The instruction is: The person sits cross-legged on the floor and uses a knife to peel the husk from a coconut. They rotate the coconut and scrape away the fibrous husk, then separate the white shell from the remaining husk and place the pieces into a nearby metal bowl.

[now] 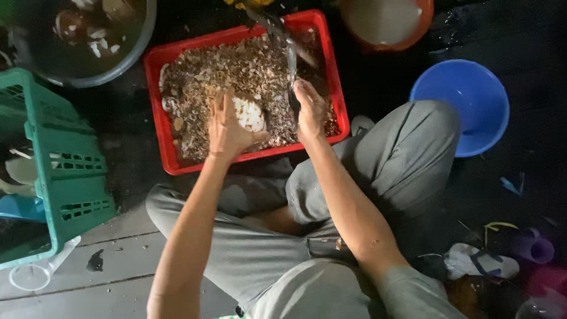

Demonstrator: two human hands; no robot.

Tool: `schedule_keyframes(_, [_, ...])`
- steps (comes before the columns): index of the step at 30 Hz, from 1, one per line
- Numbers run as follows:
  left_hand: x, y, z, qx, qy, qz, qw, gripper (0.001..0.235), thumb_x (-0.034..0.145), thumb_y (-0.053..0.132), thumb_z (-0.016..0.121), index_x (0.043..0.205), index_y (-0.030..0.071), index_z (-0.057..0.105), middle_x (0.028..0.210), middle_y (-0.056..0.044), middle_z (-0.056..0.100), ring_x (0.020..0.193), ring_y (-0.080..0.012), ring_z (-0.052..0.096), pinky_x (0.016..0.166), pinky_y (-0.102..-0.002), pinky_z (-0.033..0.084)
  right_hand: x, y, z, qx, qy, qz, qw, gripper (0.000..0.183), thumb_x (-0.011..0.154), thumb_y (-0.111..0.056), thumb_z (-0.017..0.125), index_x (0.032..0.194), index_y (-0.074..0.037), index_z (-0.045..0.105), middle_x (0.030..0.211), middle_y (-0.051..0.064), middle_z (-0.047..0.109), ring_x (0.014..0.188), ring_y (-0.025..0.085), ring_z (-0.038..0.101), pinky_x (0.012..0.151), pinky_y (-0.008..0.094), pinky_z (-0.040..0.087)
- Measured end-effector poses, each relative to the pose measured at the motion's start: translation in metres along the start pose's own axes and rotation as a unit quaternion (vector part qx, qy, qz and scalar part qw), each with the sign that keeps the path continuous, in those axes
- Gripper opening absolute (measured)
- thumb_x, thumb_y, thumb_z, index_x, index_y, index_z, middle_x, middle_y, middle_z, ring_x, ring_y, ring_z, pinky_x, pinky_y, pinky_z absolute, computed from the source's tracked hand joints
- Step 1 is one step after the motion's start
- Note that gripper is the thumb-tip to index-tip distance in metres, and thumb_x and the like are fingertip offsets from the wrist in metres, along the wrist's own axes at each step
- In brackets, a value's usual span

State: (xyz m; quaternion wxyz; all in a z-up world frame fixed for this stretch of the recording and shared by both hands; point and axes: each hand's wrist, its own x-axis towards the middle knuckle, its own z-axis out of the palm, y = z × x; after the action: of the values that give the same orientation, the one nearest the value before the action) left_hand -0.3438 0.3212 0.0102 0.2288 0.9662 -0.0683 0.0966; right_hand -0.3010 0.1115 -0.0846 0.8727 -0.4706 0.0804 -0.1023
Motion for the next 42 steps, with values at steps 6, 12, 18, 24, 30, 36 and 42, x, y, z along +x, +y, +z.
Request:
schedule_keyframes(6, [-0.005, -0.022, 0.017, -0.185, -0.016, -0.1, 0.977, 0.128, 0.059, 0.056, 0.101, 0.143, -0.014, 0.034, 0.131, -0.028, 0.061, 0.121, -0.033, 0.064, 0.103, -0.042, 0.055, -0.022, -0.005, 0.015, -0.219, -0.108, -0.025, 0.969, 0.018, 0.101, -0.021, 0.066, 0.107, -0.007, 0.076, 0.12, 0.009, 0.071, 0.107, 0.019, 0.066, 0.093, 0.034, 0.056])
schedule_keyframes(12, [0.0, -0.014, 0.029, -0.403, -0.04, -0.096, 0.909, 0.075, 0.071, 0.038, 0.094, 0.125, -0.001, 0.059, 0.113, -0.015, 0.073, 0.097, -0.0222, 0.072, 0.085, -0.039, 0.064, -0.026, -0.021, 0.052, -0.438, -0.238, -0.312, 0.809, 0.019, 0.102, -0.026, 0.069, 0.11, -0.013, 0.08, 0.124, 0.011, 0.07, 0.117, 0.03, 0.063, 0.101, 0.047, 0.056])
schedule_keyframes(18, [0.002, -0.007, 0.025, -0.239, 0.018, -0.01, 0.971, 0.073, 0.075, 0.033, 0.097, 0.128, 0.005, 0.056, 0.111, -0.008, 0.071, 0.095, -0.0208, 0.073, 0.083, -0.036, 0.064, 0.0, -0.026, 0.066, -0.392, -0.309, -0.159, 0.852, 0.019, 0.101, -0.027, 0.07, 0.11, -0.013, 0.079, 0.115, 0.008, 0.069, 0.095, 0.018, 0.069, 0.092, 0.041, 0.061])
schedule_keyframes(24, [-0.003, -0.009, 0.013, -0.364, 0.045, -0.03, 0.93, 0.084, 0.067, 0.035, 0.099, 0.127, 0.001, 0.049, 0.115, -0.013, 0.066, 0.099, -0.0246, 0.069, 0.088, -0.037, 0.061, 0.002, -0.019, 0.072, -0.339, -0.33, -0.148, 0.869, 0.018, 0.103, -0.028, 0.073, 0.098, -0.012, 0.078, 0.11, 0.007, 0.073, 0.103, 0.021, 0.07, 0.098, 0.042, 0.061])
schedule_keyframes(30, [-0.012, -0.003, 0.018, -0.193, 0.094, 0.004, 0.977, 0.086, 0.068, 0.036, 0.099, 0.127, -0.005, 0.052, 0.112, -0.018, 0.067, 0.097, -0.029, 0.068, 0.083, -0.04, 0.058, -0.016, -0.013, 0.054, -0.366, -0.272, -0.138, 0.879, 0.027, 0.099, -0.036, 0.07, 0.108, -0.012, 0.077, 0.112, 0.01, 0.072, 0.105, 0.023, 0.067, 0.097, 0.044, 0.059])
schedule_keyframes(36, [-0.01, 0.002, 0.006, -0.304, 0.037, -0.046, 0.951, 0.07, 0.072, 0.03, 0.096, 0.123, 0.0, 0.059, 0.108, -0.01, 0.072, 0.092, -0.0234, 0.072, 0.08, -0.036, 0.062, -0.017, 0.0, 0.05, -0.331, -0.226, -0.097, 0.911, 0.028, 0.1, -0.033, 0.07, 0.111, -0.008, 0.078, 0.113, 0.011, 0.07, 0.106, 0.023, 0.069, 0.097, 0.04, 0.058])
schedule_keyframes(42, [0.002, 0.0, 0.014, -0.345, 0.011, -0.094, 0.934, 0.074, 0.065, 0.032, 0.096, 0.122, 0.0, 0.06, 0.109, -0.012, 0.074, 0.094, -0.0246, 0.074, 0.083, -0.038, 0.062, -0.005, 0.011, 0.038, -0.303, -0.235, -0.116, 0.916, 0.027, 0.101, -0.026, 0.071, 0.116, -0.005, 0.077, 0.114, 0.009, 0.069, 0.106, 0.023, 0.067, 0.093, 0.036, 0.059])
